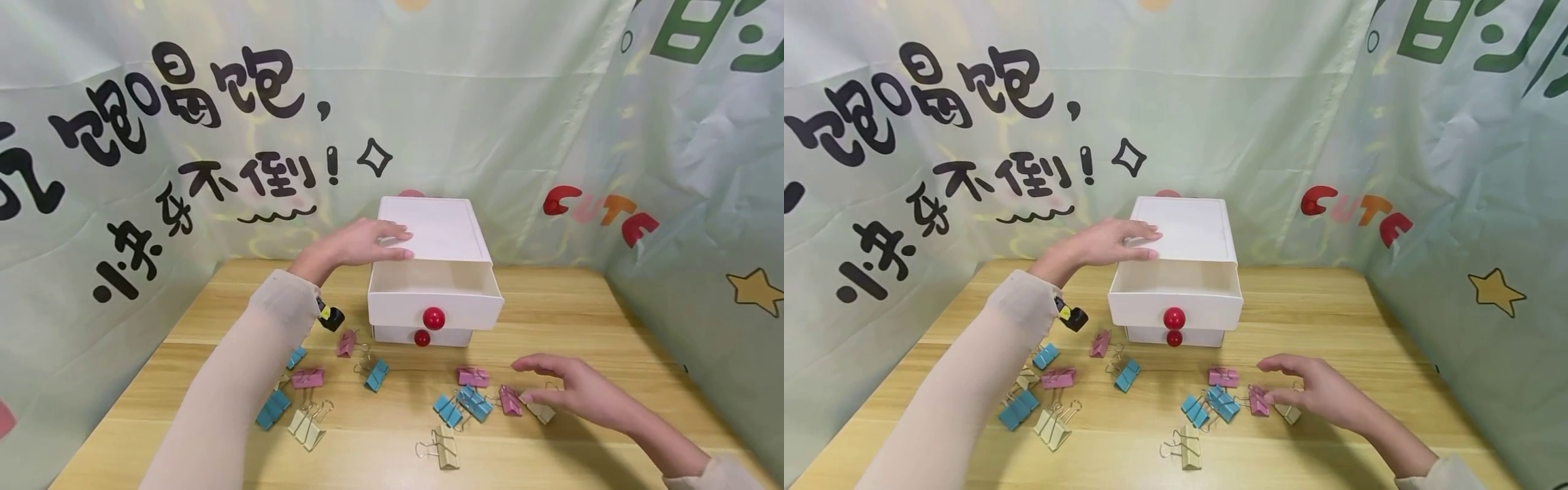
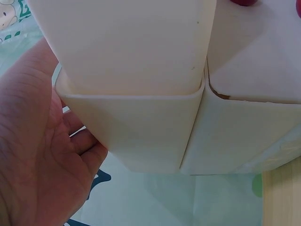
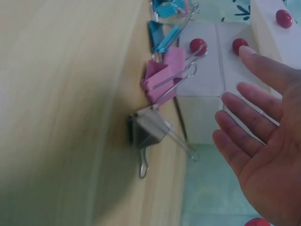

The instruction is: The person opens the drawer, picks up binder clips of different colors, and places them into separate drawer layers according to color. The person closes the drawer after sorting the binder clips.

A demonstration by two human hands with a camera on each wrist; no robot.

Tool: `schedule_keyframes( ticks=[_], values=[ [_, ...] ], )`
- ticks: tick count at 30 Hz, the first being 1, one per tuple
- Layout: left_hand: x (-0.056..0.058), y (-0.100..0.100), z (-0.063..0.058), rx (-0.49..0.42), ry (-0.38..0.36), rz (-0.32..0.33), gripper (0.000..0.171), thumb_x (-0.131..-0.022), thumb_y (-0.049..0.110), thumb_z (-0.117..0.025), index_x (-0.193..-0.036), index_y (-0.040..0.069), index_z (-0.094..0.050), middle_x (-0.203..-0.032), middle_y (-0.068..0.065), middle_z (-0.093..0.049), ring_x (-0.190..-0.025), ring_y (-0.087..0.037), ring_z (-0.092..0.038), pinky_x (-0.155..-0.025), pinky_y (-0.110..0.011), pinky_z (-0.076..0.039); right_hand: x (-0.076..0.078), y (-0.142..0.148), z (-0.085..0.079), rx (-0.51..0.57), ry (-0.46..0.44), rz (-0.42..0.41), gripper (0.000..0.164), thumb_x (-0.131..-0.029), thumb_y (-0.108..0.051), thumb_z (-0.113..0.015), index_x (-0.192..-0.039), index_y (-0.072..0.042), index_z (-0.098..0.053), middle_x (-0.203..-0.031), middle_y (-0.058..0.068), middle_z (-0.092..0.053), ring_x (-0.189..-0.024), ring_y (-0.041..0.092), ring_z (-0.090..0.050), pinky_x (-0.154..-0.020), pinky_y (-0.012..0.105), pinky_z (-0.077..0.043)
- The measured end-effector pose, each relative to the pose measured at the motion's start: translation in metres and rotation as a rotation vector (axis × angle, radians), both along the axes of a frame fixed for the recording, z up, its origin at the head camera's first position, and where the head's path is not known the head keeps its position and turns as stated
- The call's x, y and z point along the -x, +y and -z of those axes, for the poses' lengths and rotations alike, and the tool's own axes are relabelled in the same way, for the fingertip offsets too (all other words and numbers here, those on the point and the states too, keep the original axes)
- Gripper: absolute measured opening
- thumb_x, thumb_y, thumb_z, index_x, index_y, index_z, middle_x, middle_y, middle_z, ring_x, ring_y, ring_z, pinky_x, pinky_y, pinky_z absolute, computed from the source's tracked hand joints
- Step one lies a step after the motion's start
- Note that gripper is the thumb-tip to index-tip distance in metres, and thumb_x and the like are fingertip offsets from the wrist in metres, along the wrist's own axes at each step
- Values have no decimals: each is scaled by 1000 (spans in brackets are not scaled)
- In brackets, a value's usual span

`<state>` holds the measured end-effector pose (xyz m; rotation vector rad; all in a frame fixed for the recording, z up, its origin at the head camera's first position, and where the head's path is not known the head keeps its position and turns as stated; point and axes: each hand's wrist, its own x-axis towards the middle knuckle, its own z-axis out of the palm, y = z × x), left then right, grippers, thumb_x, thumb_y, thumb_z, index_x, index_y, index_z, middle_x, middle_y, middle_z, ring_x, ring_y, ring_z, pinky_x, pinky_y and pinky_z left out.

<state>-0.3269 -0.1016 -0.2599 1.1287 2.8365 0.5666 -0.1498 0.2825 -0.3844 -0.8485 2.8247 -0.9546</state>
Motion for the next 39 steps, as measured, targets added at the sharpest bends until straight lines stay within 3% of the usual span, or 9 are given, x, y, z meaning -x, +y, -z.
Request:
schedule_keyframes(
  ticks=[4, 10, 16, 25, 35, 39],
  values=[
    [0, 1, -1, 2, 5, -1, 67, -90, 66, -52, -143, 24, -53, -153, 3, -39, -141, -18, -33, -114, -40, -26, -2, 5, 4, -53, -6, 23, 48, -87, -37, -73, -127, -13, -63, -123, -3, -65, -116, 33, -58, -92, 36, -51],
    [-2, 1, -2, 4, 3, -2, 67, -91, 65, -53, -143, 23, -53, -153, 3, -39, -141, -17, -33, -114, -39, -26, -3, 2, 15, -147, 100, 0, 57, -82, -47, -74, -128, -14, -64, -123, -3, -66, -114, 25, -60, -87, 40, -53],
    [-1, 4, -1, -3, 6, 7, 67, -90, 66, -52, -143, 24, -52, -153, 3, -38, -141, -18, -32, -114, -40, -26, -1, -3, 23, -233, 170, -47, 64, -81, -52, -74, -129, -10, -63, -121, -2, -68, -111, 25, -63, -87, 44, -53],
    [-4, 1, -1, -10, -5, 11, 66, -91, 63, -55, -142, 21, -53, -153, 1, -39, -141, -20, -33, -115, -42, -26, 0, -6, 31, -267, 226, -83, 59, -82, -48, -75, -124, -8, -66, -117, 1, -69, -106, 23, -65, -87, 45, -53],
    [-3, 0, 0, -15, 5, 8, 66, -91, 64, -55, -142, 22, -54, -152, 2, -40, -141, -19, -34, -114, -40, -27, 2, -12, 38, -340, 242, -55, 59, -83, -48, -74, -120, -3, -67, -114, 7, -70, -103, 27, -66, -86, 47, -53],
    [-4, 1, 1, -22, 4, 3, 66, -90, 63, -55, -141, 22, -54, -152, 2, -40, -141, -19, -34, -114, -41, -27, 3, -12, 40, -342, 257, -46, 51, -84, -42, -75, -117, -4, -69, -110, 5, -71, -100, 25, -67, -85, 46, -54]
  ],
)
